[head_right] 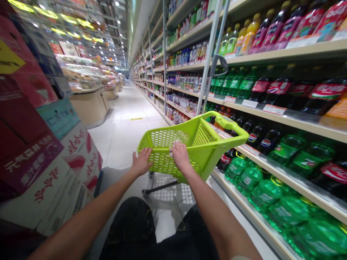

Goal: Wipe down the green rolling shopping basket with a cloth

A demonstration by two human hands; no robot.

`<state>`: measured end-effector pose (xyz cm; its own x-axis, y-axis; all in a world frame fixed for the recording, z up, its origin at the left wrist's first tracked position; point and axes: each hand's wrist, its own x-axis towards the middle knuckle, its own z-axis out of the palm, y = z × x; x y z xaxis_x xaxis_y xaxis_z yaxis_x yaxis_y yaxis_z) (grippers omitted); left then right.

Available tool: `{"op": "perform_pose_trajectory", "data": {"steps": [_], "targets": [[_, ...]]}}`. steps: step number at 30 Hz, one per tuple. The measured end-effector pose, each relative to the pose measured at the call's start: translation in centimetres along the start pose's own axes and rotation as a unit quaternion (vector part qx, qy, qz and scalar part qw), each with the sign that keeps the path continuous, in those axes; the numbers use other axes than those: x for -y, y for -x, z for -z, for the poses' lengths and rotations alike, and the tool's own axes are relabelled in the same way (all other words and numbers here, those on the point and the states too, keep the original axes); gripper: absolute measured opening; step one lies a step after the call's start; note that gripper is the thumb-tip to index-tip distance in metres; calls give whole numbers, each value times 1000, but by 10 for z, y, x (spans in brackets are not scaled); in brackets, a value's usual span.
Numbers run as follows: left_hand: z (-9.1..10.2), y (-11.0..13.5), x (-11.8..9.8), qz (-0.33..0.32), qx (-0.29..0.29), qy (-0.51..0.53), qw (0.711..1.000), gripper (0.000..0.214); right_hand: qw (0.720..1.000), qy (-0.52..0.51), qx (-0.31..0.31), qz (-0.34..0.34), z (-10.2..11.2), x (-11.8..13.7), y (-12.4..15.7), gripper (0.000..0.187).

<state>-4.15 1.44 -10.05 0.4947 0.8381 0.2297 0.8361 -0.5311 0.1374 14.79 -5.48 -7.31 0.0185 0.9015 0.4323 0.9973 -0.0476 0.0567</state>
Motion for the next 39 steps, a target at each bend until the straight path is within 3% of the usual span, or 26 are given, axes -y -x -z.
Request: {"op": "perform_pose_trajectory", "data": {"steps": [2,6,8,11,14,16,19,22,27,30,34,36,39], "targets": [[-2,2,0,-6,-4,-10,1000,59,1000,8,-9,-7,4,-19,7,36],[-6,4,-6,12,-12,-1,1000,61,994,34,-56,-88,21,-62,26,35],[-5,6,-11,21,-7,4,1000,62,994,23,-54,-91,19,-58,28,33],[0,9,-20,18,9,15,1000,61,998,-35,-29,-34,1,-21,17,32],[8,8,-31,11,-18,50,999,57,994,-105,-28,11,-18,17,1,44],[11,2,-41,-22,-44,92,995,57,990,-139,-31,8,-22,26,-6,57],[11,-11,-59,-92,-9,157,983,56,987,-159,-17,-3,-17,16,-7,69],[6,-22,-78,-105,18,185,977,50,988,-155,17,10,-8,-5,0,75],[-4,-34,-105,-52,-66,185,979,37,989,-139,44,3,-1,-26,10,76],[-10,-33,-87,-56,-100,171,979,30,993,-110,31,2,-2,-34,16,70],[-20,-24,-25,9,-160,126,979,33,998,-66,-16,3,-6,-42,23,64],[-26,-21,-5,39,-195,115,973,34,998,-58,-39,4,-8,-41,24,62],[-36,-22,-13,-28,-219,123,968,33,997,-52,-65,-5,-11,-35,23,59]]}}
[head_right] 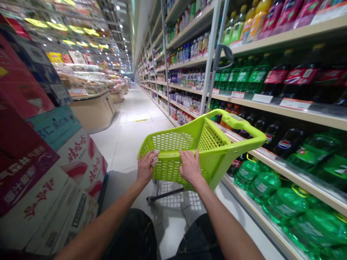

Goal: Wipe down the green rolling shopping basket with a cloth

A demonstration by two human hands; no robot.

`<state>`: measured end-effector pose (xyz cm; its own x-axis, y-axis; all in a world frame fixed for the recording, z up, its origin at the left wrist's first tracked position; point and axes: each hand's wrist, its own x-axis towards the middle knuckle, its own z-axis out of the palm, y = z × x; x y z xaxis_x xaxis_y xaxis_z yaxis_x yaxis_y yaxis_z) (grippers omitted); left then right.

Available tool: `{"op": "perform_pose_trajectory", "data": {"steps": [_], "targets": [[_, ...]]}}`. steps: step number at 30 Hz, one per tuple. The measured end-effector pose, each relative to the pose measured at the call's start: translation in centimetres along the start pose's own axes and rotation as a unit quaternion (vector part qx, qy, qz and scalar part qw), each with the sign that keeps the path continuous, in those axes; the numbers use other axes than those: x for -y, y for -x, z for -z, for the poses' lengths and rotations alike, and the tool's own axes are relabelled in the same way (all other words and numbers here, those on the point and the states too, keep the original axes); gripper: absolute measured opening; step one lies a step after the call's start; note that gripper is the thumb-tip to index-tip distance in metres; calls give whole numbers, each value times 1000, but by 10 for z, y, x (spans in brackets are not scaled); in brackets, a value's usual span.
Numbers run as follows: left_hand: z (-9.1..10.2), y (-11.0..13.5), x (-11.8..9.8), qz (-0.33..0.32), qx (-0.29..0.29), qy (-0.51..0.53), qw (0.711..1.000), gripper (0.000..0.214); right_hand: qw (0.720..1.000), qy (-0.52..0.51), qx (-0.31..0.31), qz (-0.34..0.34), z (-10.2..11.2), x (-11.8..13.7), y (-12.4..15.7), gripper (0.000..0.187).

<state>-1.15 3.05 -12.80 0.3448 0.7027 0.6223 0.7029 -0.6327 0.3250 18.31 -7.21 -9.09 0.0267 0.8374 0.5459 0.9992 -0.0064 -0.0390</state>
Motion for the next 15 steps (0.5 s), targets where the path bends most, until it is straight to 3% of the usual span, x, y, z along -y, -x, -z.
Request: {"op": "perform_pose_trajectory", "data": {"steps": [3,7,9,11,15], "targets": [[-13,0,-35,-78,13,20,997,33,1000,4,-6,10,-2,3,-1,57],[-14,-3,-67,-61,20,30,997,40,1000,7,-13,15,-4,-1,0,56],[-9,-7,-61,-46,25,39,998,32,1000,6,-16,15,-5,-6,2,56],[-4,-9,-37,-33,16,39,999,24,1000,0,-18,22,-7,-10,3,55],[1,-7,16,48,-73,10,996,23,999,-10,-34,23,-11,-11,2,54]]}}
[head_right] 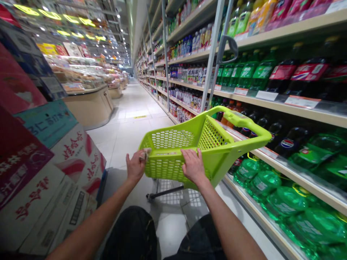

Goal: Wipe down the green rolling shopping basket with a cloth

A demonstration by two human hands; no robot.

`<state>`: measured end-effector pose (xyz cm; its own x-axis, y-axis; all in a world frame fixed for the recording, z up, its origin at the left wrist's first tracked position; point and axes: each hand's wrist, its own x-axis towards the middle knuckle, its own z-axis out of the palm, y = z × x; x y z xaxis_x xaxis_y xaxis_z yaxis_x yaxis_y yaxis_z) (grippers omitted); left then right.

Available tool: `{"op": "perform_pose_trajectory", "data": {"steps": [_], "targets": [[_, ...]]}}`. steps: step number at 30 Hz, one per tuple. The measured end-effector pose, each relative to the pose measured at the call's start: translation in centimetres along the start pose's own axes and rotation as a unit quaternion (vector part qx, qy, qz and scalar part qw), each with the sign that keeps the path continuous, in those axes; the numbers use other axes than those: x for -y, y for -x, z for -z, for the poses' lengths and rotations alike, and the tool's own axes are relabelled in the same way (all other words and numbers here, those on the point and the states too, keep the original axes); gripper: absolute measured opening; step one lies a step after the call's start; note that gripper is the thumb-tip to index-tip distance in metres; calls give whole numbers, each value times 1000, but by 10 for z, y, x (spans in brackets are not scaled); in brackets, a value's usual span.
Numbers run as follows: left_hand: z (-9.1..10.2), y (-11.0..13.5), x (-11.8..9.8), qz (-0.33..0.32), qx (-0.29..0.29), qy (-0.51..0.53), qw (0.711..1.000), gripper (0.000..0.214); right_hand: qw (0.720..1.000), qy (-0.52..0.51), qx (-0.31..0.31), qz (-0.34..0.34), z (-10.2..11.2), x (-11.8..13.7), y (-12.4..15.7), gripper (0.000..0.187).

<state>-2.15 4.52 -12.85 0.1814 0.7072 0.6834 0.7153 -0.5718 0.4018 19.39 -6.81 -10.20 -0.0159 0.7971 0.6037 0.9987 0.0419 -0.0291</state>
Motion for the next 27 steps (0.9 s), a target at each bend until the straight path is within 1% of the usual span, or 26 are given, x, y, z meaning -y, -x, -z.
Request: {"op": "perform_pose_trajectory", "data": {"steps": [1,2,3,5,7,8,9,11,13,14,15,16,17,20,21,22,24,25,27], "targets": [[-1,1,4,0,-11,1,1000,23,1000,-1,-5,-7,-1,1,-1,52],[-3,3,3,-17,-12,7,1000,24,1000,-2,-10,-16,-2,2,-2,50],[-7,5,-4,-48,-3,18,999,25,1000,-3,-14,-25,-3,4,-3,47],[-16,7,-25,-122,26,39,991,27,999,-9,-17,-38,-4,5,-5,43],[-22,7,-44,-158,45,41,986,29,999,-15,-14,-38,-4,5,-7,40],[-23,7,-47,-165,52,38,984,30,999,-17,-11,-35,-4,4,-7,40],[-22,6,-45,-166,57,34,984,31,999,-19,-9,-33,-4,4,-8,40],[-17,6,-28,-152,56,23,986,34,999,-22,-8,-32,-4,3,-9,39],[-11,6,-7,-112,37,12,993,35,999,-27,-9,-39,-6,3,-11,38],[-9,4,-1,-89,28,10,996,34,999,-31,-10,-44,-6,5,-12,38],[-8,3,1,-72,23,13,997,33,998,-34,-11,-49,-7,6,-13,37],[-9,0,-3,-69,26,19,997,32,998,-38,-10,-53,-8,7,-14,37],[-11,-2,-10,-79,39,28,996,31,998,-41,-10,-56,-8,9,-15,36],[-17,-10,-43,-149,106,51,982,30,997,-47,-10,-54,-8,11,-16,37],[-18,-11,-50,-169,126,53,976,31,997,-48,-9,-51,-8,11,-16,38],[-18,-11,-53,-181,139,52,972,31,998,-49,-9,-48,-8,11,-15,38],[-14,-10,-44,-182,138,43,973,32,998,-53,-7,-42,-7,10,-13,40],[-11,-9,-35,-172,125,36,977,33,998,-57,-8,-41,-7,10,-13,41],[-7,-6,-17,-129,82,22,988,32,997,-61,-10,-43,-7,11,-12,41]]}}
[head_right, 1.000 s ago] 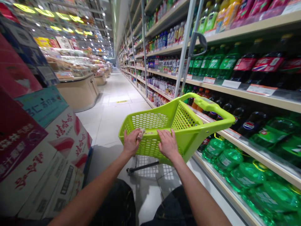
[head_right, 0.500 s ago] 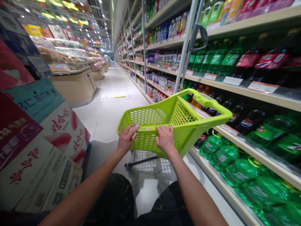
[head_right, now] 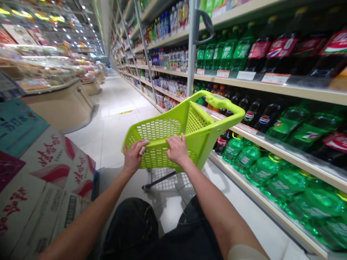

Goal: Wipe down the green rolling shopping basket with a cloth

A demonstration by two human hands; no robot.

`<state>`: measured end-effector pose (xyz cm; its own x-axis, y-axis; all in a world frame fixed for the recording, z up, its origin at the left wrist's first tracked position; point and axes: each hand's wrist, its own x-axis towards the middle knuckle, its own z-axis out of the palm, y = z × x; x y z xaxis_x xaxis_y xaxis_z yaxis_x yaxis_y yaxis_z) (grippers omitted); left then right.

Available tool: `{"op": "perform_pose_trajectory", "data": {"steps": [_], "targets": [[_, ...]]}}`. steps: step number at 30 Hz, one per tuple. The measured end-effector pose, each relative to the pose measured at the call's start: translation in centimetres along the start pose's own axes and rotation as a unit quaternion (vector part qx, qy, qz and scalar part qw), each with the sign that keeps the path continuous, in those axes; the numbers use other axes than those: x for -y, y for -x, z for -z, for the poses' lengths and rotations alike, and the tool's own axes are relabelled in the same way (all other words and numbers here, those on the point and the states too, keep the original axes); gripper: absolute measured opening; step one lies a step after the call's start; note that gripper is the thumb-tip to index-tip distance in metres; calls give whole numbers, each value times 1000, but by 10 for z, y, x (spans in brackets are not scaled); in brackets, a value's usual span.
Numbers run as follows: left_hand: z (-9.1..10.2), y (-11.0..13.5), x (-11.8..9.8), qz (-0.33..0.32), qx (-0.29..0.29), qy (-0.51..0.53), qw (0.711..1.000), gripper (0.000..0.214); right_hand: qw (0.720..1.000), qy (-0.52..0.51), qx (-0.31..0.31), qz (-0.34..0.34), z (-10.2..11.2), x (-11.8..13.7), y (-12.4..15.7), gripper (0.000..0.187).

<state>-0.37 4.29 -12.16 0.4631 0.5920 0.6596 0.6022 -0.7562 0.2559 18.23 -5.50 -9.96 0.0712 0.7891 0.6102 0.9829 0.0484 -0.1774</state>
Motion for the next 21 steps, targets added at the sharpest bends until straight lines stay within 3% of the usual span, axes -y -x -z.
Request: {"op": "perform_pose_trajectory", "data": {"steps": [3,7,9,13,16,18,21], "targets": [[-3,5,-1,55,-50,-6,997,31,1000,4,-2,-8,-1,4,-1,41],[-18,-8,-45,-26,8,25,999,32,1000,11,-3,-1,-1,8,-1,39],[-19,-12,-52,-36,16,29,999,32,1000,16,-1,12,0,7,0,40],[-3,4,-18,-2,-14,3,1000,33,999,20,-13,22,-1,1,3,39],[6,20,5,70,-60,-24,995,34,999,16,-28,14,-4,2,5,36],[3,22,0,65,-64,-22,996,34,999,17,-38,8,-5,4,5,34],[-5,14,-19,-14,-36,-3,999,33,999,22,-46,9,-4,5,6,32]]}}
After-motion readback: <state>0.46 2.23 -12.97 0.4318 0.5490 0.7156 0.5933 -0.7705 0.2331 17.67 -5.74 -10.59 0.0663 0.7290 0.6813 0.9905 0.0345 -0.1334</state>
